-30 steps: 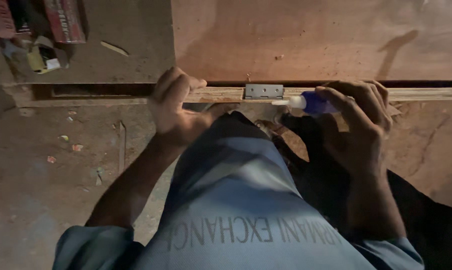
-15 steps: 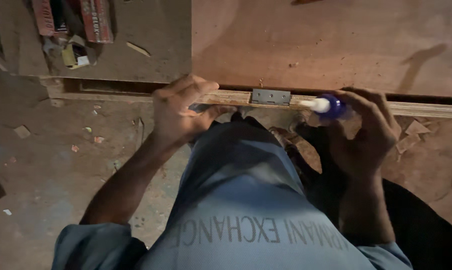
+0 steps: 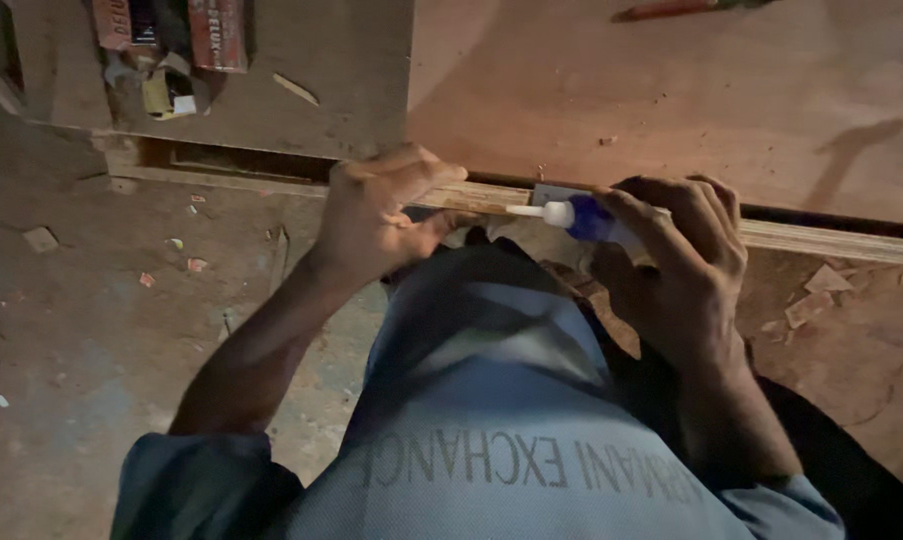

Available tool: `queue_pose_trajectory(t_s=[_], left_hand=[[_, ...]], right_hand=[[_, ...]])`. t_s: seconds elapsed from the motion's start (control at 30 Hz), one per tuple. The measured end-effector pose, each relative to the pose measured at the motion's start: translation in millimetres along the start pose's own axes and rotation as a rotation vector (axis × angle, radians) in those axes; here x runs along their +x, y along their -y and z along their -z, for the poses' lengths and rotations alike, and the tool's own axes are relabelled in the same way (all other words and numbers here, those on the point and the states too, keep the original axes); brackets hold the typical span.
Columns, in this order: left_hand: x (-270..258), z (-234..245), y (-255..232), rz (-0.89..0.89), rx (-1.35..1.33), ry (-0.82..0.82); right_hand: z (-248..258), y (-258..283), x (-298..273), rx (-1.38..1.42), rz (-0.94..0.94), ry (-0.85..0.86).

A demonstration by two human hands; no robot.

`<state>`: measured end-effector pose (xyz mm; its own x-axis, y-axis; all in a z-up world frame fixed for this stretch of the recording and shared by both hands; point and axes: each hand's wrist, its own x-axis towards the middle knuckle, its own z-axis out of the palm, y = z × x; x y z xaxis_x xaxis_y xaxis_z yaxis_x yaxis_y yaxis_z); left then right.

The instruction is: The person walks through a cluttered workshop and applies glue from a bottle to a wooden strip attached to a larger board. They then press the glued sections together to bond them.

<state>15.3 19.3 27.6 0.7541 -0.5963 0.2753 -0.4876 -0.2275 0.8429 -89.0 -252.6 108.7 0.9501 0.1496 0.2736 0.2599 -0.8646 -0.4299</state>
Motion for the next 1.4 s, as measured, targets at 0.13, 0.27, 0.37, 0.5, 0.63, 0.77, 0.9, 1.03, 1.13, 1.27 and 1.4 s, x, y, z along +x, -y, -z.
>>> queue_pose_trajectory(t_s=[0.13, 0.27, 0.37, 0.5, 0.63, 0.77, 0.9, 1.03, 1.13, 1.27, 1.4], left_hand=[[2, -1, 0, 0.023, -0.018, -0.013], [0, -7, 2, -0.028, 0.023, -0.056], [-3, -12, 7, -0.037, 0.039, -0.086], [-5, -20, 18, -0.019, 0.075, -0.054], [-5, -29, 26, -0.114, 0.009, -0.159], [-8, -30, 23, -0.012, -0.055, -0.147], [-7, -26, 16, 0.024, -0.116, -0.135], [-6, -21, 10, 0.059, -0.114, -0.132], [-6, -20, 8, 0.091, -0.136, -0.111], [-6, -20, 8, 0.088, -0.139, -0.119], [-6, -21, 8, 0.087, -0.121, -0.12]], right_hand=[[-3, 8, 14, -0.045, 0.07, 0.058], [-4, 15, 26, -0.075, 0.151, 0.107], [-3, 20, 31, -0.101, 0.145, 0.127], [-3, 23, 35, -0.114, 0.155, 0.145], [-4, 26, 37, -0.115, 0.161, 0.158], [-7, 27, 39, -0.138, 0.198, 0.154], [-7, 28, 40, -0.159, 0.208, 0.16], [-10, 28, 39, -0.164, 0.218, 0.149], [-11, 27, 37, -0.167, 0.227, 0.153], [-9, 25, 36, -0.131, 0.228, 0.16], [-10, 24, 35, -0.13, 0.223, 0.14]])
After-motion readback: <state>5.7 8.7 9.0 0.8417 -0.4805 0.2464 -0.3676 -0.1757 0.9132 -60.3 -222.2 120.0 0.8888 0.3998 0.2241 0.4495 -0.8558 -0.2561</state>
